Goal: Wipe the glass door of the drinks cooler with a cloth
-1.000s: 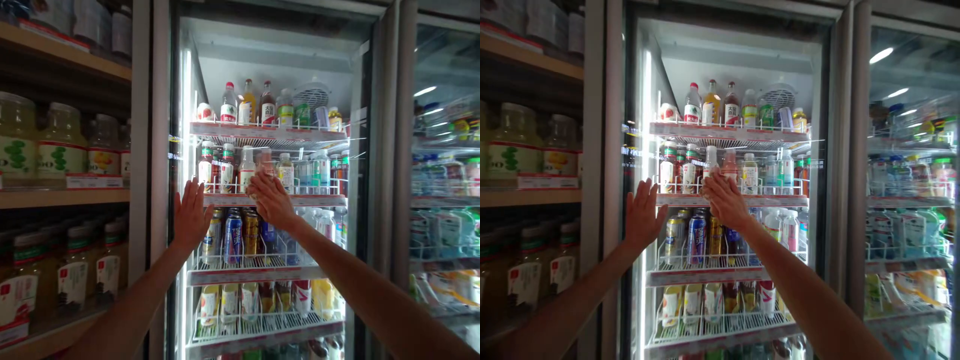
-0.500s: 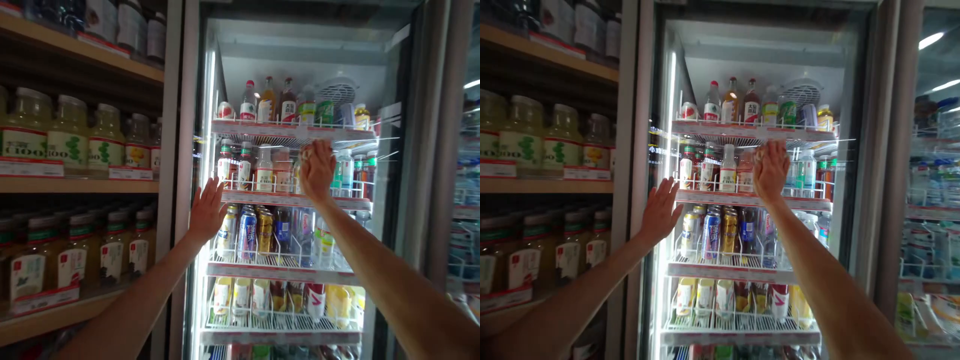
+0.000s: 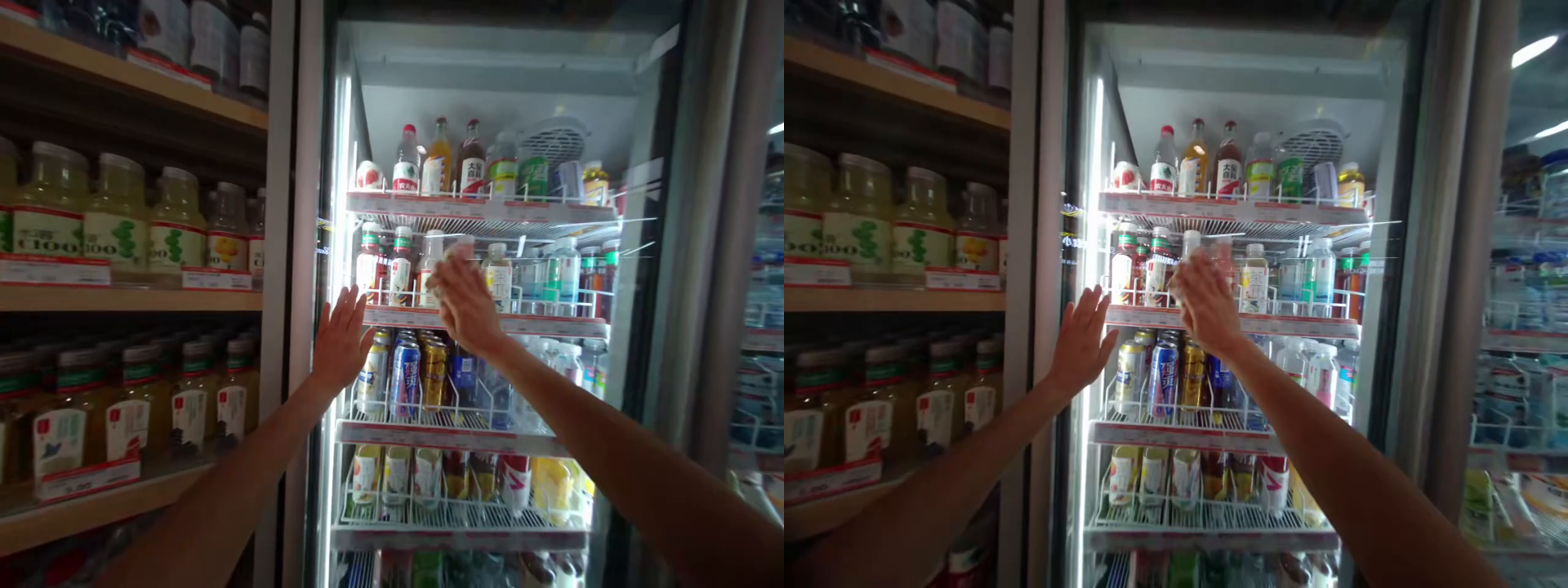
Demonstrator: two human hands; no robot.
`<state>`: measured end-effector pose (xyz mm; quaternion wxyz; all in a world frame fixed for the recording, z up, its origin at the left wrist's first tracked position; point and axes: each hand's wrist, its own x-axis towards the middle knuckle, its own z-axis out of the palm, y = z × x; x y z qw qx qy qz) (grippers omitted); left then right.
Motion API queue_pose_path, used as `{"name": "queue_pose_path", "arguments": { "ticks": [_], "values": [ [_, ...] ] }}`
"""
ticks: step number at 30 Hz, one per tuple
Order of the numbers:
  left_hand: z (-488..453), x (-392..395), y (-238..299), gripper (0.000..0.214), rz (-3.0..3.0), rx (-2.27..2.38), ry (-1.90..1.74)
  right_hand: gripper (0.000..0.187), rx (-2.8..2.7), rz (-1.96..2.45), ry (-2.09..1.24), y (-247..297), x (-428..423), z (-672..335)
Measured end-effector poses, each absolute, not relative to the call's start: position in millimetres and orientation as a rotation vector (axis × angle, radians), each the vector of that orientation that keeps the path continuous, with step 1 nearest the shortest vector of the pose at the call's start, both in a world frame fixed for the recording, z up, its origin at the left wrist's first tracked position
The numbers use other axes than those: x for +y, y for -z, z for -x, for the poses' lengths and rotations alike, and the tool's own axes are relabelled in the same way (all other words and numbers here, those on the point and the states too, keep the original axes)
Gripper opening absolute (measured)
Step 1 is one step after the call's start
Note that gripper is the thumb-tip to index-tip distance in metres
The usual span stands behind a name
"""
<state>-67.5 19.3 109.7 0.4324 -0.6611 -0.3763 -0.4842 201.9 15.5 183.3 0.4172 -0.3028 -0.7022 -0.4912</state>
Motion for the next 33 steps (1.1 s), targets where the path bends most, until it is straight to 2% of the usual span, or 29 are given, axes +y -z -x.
{"name": "queue_pose_path", "arguments": {
  "ticks": [2, 7, 12, 17, 23, 27, 30, 33],
  "values": [
    [67.6, 19.2, -109.7, 0.059, 1.656, -0.939, 1.197, 0.042, -1.850, 0.715, 1.299, -174.8, 14.1, -205.7],
    [64.4, 19.9, -108.8, 0.058, 1.632, -0.940, 1.212, 0.045, -1.284, 0.893, 1.159, -169.3, 15.0, -227.1],
    [59.4, 20.3, -106.6, 0.058, 1.588, -0.934, 1.252, 0.039, -1.758, 0.736, 1.338, -151.3, 11.4, -234.7],
    [53.1, 21.8, -99.6, 0.061, 1.608, -0.963, 1.283, 0.044, -1.126, 0.908, 1.157, -151.5, 15.2, -260.4],
    [46.8, 20.6, -94.9, 0.064, 1.590, -0.955, 1.352, 0.045, -1.735, 0.737, 1.315, -132.4, 11.1, -233.4],
    [16.8, 9.2, -106.3, 0.063, 1.707, -0.705, 1.364, 0.051, -1.437, 0.801, 1.033, -146.0, 14.5, -215.9],
    [-27.8, 5.6, -119.5, 0.061, 1.846, -0.492, 1.394, 0.055, -1.608, 0.659, 0.785, -146.4, 14.6, -188.8],
    [-68.9, 11.6, -127.5, 0.059, 1.879, -0.468, 1.368, 0.056, -1.626, 0.471, 0.500, -134.7, 7.4, -169.8]
  ]
}}
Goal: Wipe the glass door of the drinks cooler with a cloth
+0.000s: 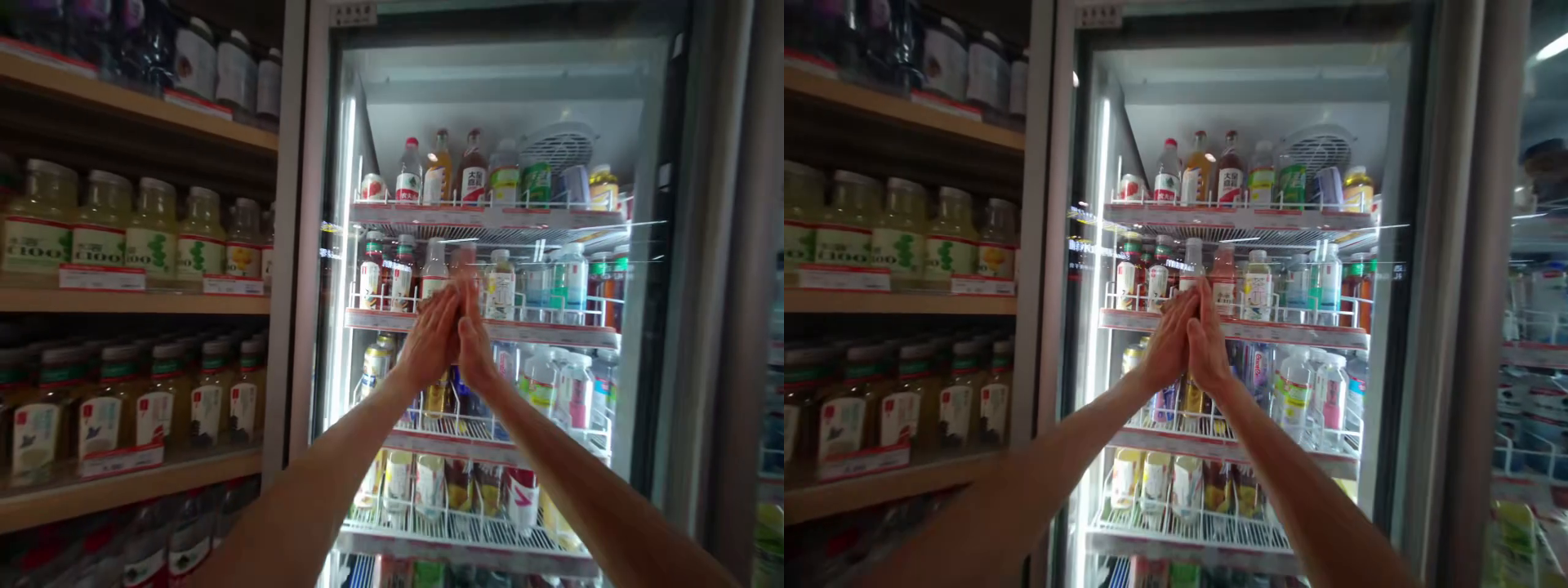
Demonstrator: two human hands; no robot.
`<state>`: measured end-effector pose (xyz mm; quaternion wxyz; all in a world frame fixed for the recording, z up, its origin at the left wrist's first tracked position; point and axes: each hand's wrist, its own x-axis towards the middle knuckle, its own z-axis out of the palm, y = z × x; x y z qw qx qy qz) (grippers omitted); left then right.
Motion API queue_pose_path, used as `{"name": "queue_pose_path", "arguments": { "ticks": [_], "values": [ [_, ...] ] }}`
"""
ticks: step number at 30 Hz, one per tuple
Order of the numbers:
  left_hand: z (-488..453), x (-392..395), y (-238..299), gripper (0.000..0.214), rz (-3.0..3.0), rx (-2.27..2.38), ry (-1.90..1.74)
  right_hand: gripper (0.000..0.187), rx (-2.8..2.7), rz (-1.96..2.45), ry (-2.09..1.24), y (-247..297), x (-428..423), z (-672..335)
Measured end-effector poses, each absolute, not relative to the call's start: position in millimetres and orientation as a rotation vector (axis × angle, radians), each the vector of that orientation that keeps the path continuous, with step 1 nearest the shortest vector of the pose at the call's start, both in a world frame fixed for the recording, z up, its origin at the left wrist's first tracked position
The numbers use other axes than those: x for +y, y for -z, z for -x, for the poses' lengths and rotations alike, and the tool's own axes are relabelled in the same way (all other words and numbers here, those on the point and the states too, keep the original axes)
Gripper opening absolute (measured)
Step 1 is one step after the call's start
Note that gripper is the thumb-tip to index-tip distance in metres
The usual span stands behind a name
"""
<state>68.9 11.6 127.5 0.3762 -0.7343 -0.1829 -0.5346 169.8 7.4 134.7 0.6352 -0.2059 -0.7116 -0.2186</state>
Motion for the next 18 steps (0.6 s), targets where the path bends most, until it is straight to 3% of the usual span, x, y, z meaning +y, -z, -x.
{"name": "queue_pose_path", "arguments": {
  "ticks": [3, 6, 11, 16, 18],
  "values": [
    [-74.3, 22.1, -133.7, 0.052, 1.845, -0.546, 1.248, 0.056, -1.563, 0.448, 0.528, -133.4, 1.9, -187.7],
    [-34.9, 31.1, -151.4, 0.043, 1.783, -0.605, 1.199, 0.054, -1.497, 0.619, 0.890, -147.1, 6.5, -236.4],
    [4.2, 33.7, -181.5, 0.045, 1.436, -0.918, 1.513, 0.050, -1.410, 0.893, 1.182, -159.9, 17.5, -289.9],
    [-39.0, 24.0, -180.4, 0.041, 1.805, -0.580, 1.017, 0.045, -1.430, 0.833, 1.313, -156.2, 16.5, -288.0],
    [-28.5, 23.0, -190.3, 0.041, 1.808, -0.639, 1.027, 0.045, -1.434, 0.805, 1.315, -155.3, 16.7, -287.3]
  ]
}}
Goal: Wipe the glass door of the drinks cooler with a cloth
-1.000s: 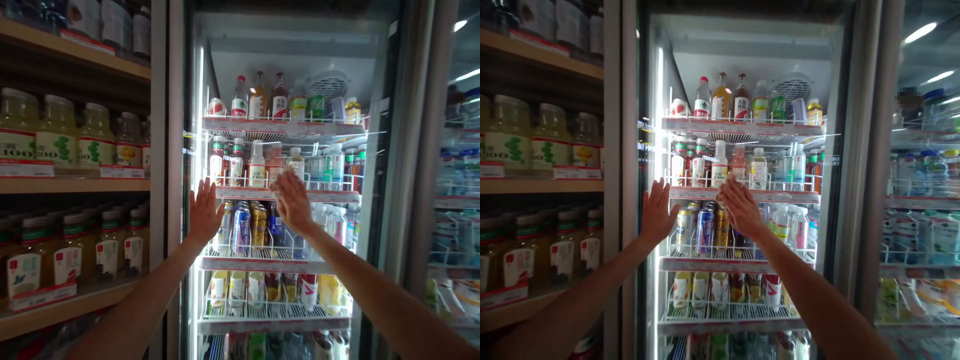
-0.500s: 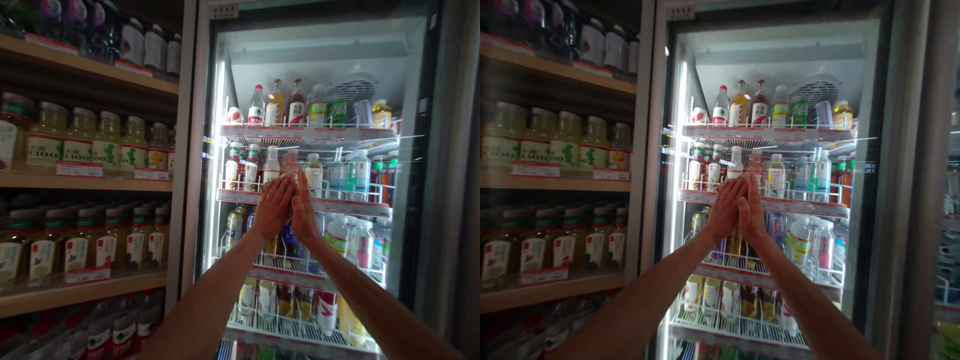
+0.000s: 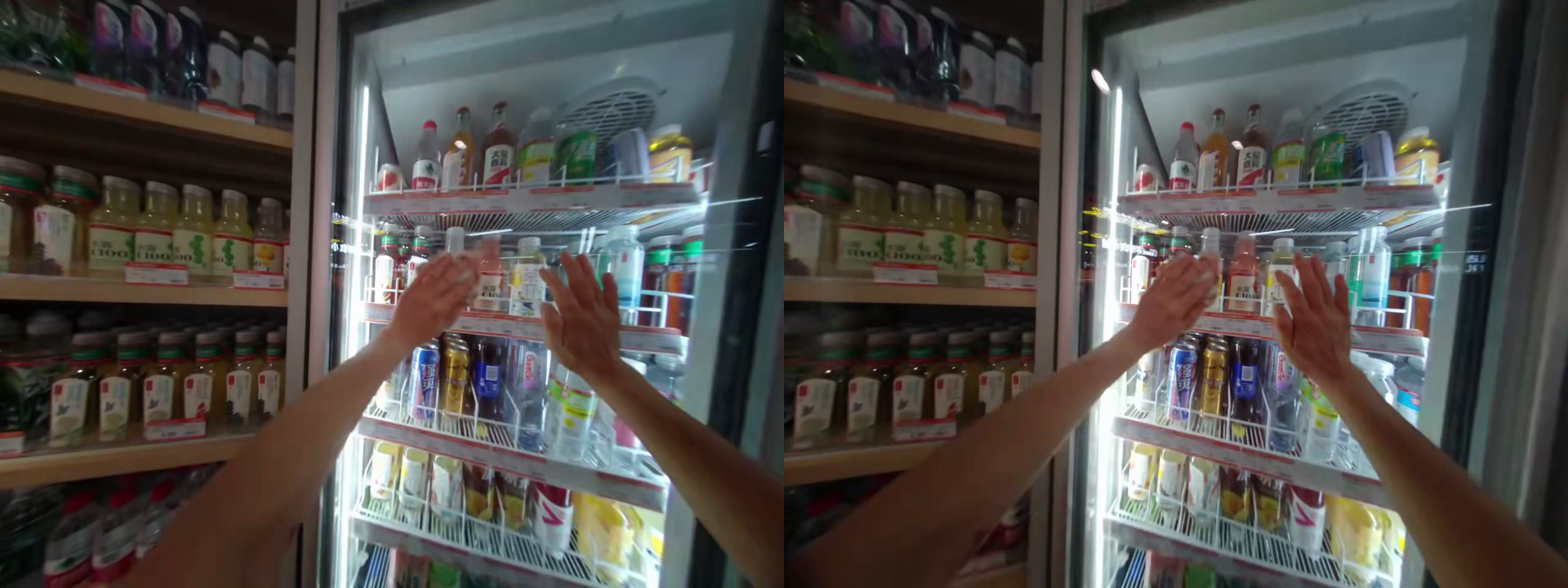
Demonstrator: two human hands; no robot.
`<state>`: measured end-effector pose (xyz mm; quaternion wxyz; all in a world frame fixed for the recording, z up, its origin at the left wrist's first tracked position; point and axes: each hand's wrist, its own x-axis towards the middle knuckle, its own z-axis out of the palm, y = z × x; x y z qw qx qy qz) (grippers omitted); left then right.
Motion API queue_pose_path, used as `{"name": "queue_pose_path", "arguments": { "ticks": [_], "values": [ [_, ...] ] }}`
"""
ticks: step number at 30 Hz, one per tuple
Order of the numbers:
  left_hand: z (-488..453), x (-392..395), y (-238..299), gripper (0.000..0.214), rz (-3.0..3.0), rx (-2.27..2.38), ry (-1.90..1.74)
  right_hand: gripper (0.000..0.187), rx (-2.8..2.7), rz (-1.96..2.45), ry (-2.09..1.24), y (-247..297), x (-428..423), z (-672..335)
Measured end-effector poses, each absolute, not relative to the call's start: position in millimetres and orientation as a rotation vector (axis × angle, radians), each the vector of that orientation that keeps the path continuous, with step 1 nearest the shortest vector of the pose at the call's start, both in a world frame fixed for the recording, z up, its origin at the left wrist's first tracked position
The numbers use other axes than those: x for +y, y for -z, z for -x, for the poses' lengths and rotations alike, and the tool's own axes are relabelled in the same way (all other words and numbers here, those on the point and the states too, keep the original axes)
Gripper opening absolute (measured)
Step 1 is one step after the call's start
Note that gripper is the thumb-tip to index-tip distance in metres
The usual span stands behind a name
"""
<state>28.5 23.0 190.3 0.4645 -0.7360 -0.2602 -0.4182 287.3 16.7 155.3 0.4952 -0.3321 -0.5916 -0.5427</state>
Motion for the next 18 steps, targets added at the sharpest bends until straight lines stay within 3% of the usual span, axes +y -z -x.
{"name": "queue_pose_path", "arguments": {
  "ticks": [4, 10, 15, 18],
  "values": [
    [4.4, 23.9, -210.6, 0.047, 1.392, -1.059, 1.543, 0.045, -1.457, 0.814, 1.270, -153.1, 17.0, -284.3],
    [-14.7, 29.0, -205.5, 0.042, 1.720, -0.680, 1.101, 0.044, -1.491, 0.826, 1.241, -164.1, 15.6, -301.6],
    [-4.1, 36.1, -228.3, 0.045, 1.282, -0.959, 1.571, 0.051, -1.164, 0.972, 1.198, -186.8, 23.3, -345.3],
    [-28.5, 36.0, -226.8, 0.044, 1.451, -0.792, 1.391, 0.053, -1.183, 0.991, 1.198, -188.6, 27.6, -356.2]
  ]
}}
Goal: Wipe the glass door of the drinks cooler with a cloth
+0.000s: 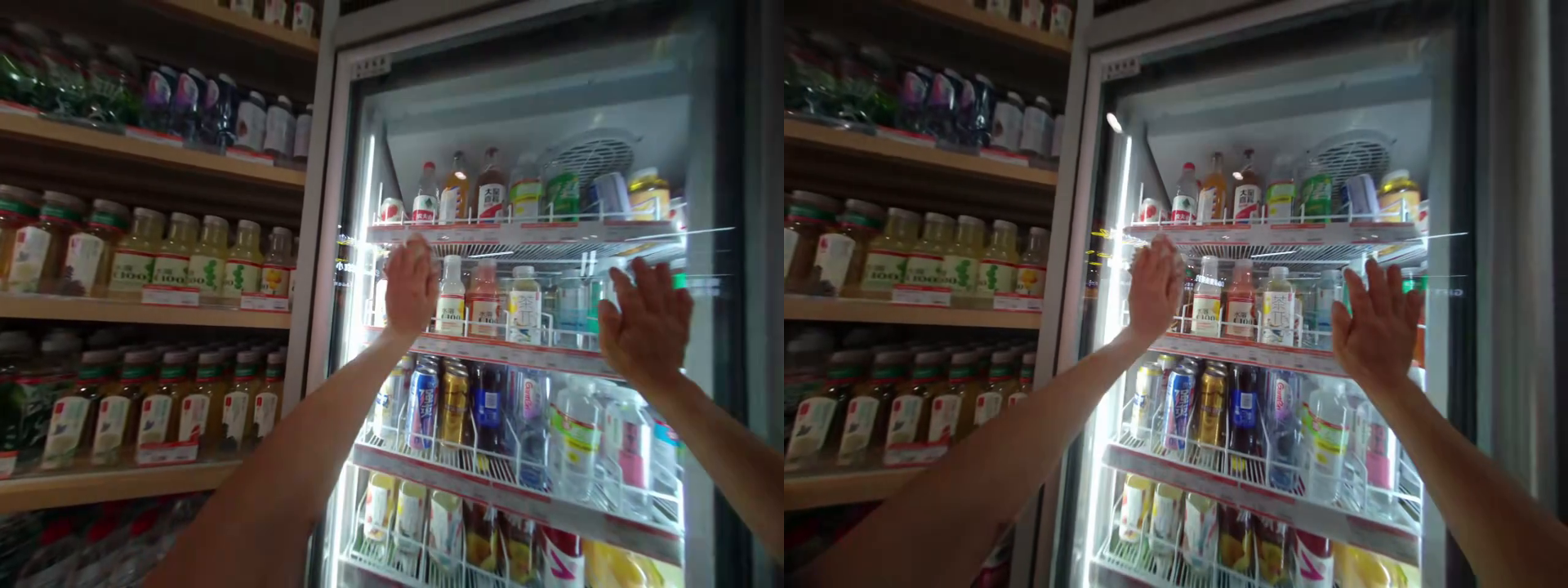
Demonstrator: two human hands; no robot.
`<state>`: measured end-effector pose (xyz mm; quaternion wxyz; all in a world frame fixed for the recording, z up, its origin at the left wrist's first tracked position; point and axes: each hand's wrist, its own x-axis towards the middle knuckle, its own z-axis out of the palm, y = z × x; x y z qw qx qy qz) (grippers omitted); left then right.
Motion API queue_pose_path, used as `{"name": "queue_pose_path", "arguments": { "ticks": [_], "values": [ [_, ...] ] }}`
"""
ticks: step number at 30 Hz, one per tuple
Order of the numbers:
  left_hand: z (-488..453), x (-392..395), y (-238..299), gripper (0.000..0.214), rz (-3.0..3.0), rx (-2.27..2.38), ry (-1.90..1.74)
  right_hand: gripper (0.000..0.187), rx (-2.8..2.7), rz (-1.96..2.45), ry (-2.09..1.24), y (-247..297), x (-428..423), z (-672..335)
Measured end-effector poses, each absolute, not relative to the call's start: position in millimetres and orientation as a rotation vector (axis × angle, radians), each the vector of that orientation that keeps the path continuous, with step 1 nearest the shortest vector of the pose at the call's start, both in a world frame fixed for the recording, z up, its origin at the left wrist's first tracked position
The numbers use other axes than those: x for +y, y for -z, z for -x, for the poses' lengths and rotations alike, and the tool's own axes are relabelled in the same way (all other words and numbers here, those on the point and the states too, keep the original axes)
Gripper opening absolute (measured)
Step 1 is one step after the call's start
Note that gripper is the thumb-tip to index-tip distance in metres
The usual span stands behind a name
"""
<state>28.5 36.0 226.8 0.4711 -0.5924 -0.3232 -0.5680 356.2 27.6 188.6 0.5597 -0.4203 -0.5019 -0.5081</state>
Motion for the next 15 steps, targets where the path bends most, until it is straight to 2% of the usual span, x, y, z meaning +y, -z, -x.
{"name": "queue_pose_path", "arguments": {
  "ticks": [2, 4, 7, 9, 11, 13, 15],
  "values": [
    [-41.9, 34.5, -227.2, 0.043, 1.683, -0.612, 1.116, 0.053, -1.190, 0.938, 1.237, -186.3, 29.4, -358.5],
    [-40.7, 33.2, -236.5, 0.043, 1.753, -0.586, 1.064, 0.052, -1.203, 0.879, 1.273, -183.9, 30.1, -359.7],
    [-28.5, 32.9, -259.0, 0.046, 1.485, -0.833, 1.476, 0.050, -1.239, 0.849, 1.281, -181.7, 29.3, -359.1],
    [-33.5, 32.3, -266.2, 0.047, 1.340, -0.913, 1.629, 0.050, -1.235, 0.868, 1.259, -181.2, 27.5, -356.7],
    [-49.8, 31.0, -263.7, 0.046, 1.446, -0.813, 1.495, 0.049, -1.225, 0.884, 1.238, -181.0, 24.4, -355.2],
    [-63.7, 29.7, -258.9, 0.043, 1.658, -0.630, 1.211, 0.048, -1.248, 0.886, 1.243, -181.0, 20.1, -357.6],
    [-64.8, 29.5, -260.1, 0.042, 1.725, -0.579, 1.124, 0.046, -1.278, 0.884, 1.265, -180.9, 15.1, -365.0]
  ]
}}
